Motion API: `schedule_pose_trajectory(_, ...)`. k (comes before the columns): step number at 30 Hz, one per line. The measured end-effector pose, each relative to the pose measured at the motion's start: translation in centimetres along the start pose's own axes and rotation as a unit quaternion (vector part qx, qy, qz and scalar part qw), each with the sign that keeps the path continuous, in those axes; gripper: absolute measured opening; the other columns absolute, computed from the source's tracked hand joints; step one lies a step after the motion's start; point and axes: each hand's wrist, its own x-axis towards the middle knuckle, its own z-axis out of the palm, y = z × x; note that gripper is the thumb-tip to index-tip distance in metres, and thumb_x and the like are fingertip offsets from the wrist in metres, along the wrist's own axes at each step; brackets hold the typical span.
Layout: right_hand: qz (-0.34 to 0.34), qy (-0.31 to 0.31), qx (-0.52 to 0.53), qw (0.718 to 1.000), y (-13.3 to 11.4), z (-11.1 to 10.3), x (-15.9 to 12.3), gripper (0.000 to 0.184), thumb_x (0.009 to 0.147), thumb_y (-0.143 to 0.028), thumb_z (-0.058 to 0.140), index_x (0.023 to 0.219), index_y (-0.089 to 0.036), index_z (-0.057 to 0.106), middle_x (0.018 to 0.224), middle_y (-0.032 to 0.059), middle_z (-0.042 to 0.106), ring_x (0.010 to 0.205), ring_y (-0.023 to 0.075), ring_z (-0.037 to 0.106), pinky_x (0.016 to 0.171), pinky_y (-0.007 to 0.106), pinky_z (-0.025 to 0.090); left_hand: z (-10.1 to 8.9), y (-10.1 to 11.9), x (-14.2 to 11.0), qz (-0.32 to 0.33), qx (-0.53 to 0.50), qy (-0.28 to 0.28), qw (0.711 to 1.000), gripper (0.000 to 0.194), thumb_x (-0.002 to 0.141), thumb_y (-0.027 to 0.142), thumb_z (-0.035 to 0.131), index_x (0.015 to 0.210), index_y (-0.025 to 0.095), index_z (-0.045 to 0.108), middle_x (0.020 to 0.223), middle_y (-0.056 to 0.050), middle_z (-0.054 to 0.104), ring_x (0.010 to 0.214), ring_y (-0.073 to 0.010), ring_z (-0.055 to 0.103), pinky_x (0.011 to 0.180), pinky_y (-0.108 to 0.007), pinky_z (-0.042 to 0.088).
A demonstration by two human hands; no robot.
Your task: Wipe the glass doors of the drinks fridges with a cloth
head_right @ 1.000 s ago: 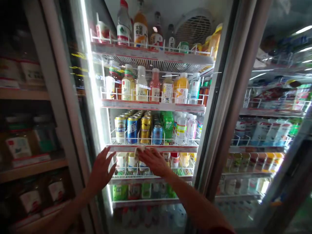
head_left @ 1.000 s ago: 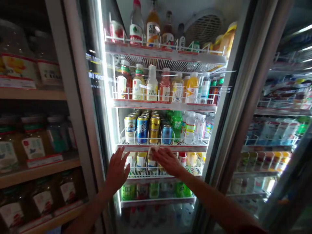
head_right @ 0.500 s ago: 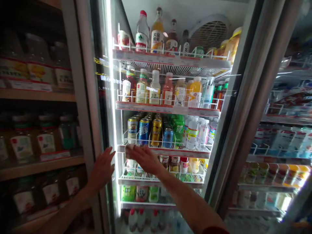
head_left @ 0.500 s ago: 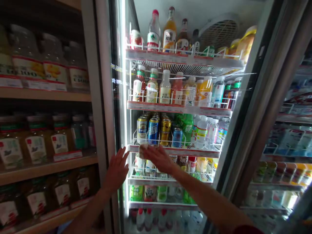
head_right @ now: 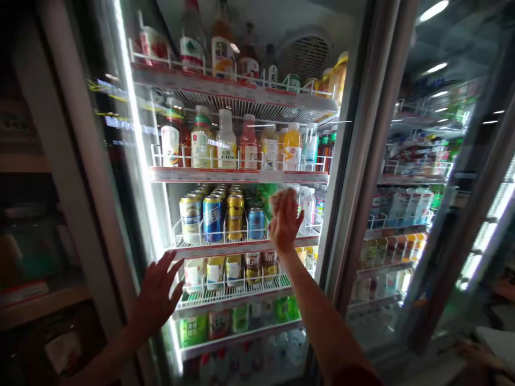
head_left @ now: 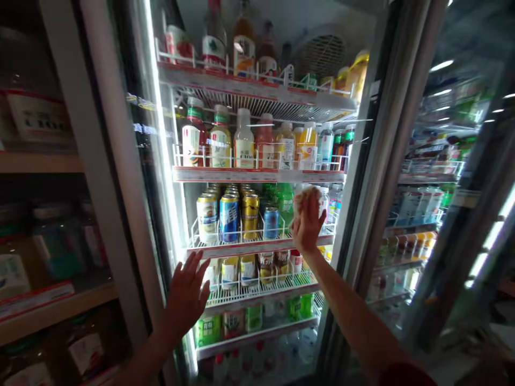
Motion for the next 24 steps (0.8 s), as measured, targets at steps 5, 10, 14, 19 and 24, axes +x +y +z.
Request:
schedule_pose_trajectory(5,0.132,-0.036,-0.057,0.989,1.8,-0.6,-7.7,0.062,0.09,-0.025,0.027,0.146,-0.017,0.001,0.149,0.0145,0.023,0.138,0.0258,0.02,0.107,0.053,0.023,1.8,0.8,-0.2,0.014,-0.036,-0.01,0.999,0.067,0.084,0.015,0.047,0.144,0.022,0.017,0.149,-0.008,0.023,0.137,-0.026,0.023,0.111,-0.049,0.021)
schedule_pose_trajectory(10,0.182,-0.029,-0.09,0.979,6.2,-1.4,-8.2,0.06,0.088,-0.024,0.026,0.145,-0.016,0.01,0.144,0.0174,0.033,0.134,0.0276,0.03,0.102,0.054,0.03,2.8,0.1,-0.1,0.022,-0.047,0.01,0.999,0.067,0.083,0.015,0.048,0.143,0.021,0.019,0.149,-0.009,0.024,0.137,-0.025,0.021,0.112,-0.048,0.018)
schedule_pose_trajectory(14,0.21,0.025,-0.088,0.973,11.7,-1.8,-1.2,0.061,0.084,-0.02,0.027,0.143,-0.007,0.018,0.145,0.0203,0.028,0.136,0.0258,0.024,0.104,0.05,0.031,2.7,-0.2,0.6,0.011,-0.051,0.024,0.998,0.066,0.083,0.016,0.048,0.143,0.022,0.02,0.149,-0.008,0.025,0.137,-0.0244,0.022,0.112,-0.047,0.019)
schedule_pose_trajectory(19,0.178,0.034,-0.061,0.981,9.9,-2.1,-6.9,0.058,0.085,-0.022,0.029,0.141,-0.004,0.024,0.14,0.0248,0.035,0.133,0.0296,0.031,0.1,0.053,0.036,2.7,0.4,0.6,-0.006,-0.021,0.014,1.0,0.065,0.083,0.016,0.047,0.142,0.021,0.021,0.148,-0.009,0.024,0.136,-0.0256,0.024,0.111,-0.048,0.022)
schedule_pose_trajectory(24,0.116,0.053,-0.056,0.99,10.3,-1.7,-5.5,0.057,0.088,-0.024,0.032,0.142,-0.007,0.024,0.138,0.0262,0.037,0.13,0.0339,0.034,0.095,0.059,0.036,2.7,0.9,0.8,-0.024,0.002,0.006,1.0,0.066,0.083,0.017,0.046,0.143,0.023,0.018,0.149,-0.008,0.024,0.137,-0.0246,0.023,0.11,-0.048,0.024)
